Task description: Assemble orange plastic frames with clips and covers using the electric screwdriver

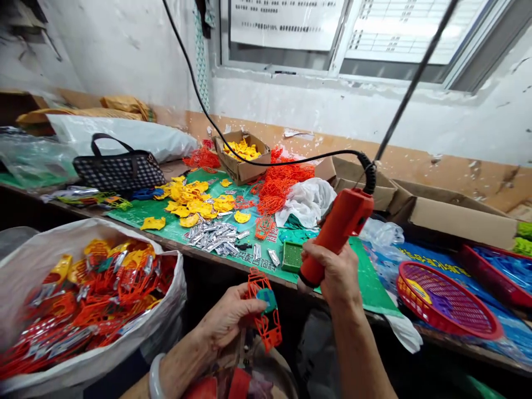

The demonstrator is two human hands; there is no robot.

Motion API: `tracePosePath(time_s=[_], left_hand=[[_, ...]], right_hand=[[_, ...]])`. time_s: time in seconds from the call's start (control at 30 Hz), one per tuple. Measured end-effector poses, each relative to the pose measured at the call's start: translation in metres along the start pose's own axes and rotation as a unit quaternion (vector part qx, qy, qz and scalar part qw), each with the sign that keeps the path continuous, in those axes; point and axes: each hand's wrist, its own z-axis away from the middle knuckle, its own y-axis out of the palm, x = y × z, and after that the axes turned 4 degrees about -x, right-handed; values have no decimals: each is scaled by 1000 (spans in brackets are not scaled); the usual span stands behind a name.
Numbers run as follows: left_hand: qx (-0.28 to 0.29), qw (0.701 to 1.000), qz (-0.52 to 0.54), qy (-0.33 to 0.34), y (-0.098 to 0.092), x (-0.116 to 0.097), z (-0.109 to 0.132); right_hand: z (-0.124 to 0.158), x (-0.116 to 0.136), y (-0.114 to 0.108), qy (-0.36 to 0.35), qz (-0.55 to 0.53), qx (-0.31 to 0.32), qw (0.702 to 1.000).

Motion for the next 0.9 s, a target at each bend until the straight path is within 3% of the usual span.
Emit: tracePosePath(time_s=[0.23, 0.57, 0.7, 0.9], left_hand=[[11, 999, -21, 25, 6, 4, 20], [-14, 999, -19, 49, 7, 11, 25], [-29, 999, -32, 29, 17, 13, 15], [-52, 998, -44, -2, 33, 13, -19]], right_hand=[[-11, 10, -5, -16, 31, 27, 999], [-72, 1, -24, -66, 75, 9, 995], [-90, -7, -28, -65, 72, 23, 995], [-107, -25, -33, -48, 74, 58, 994]])
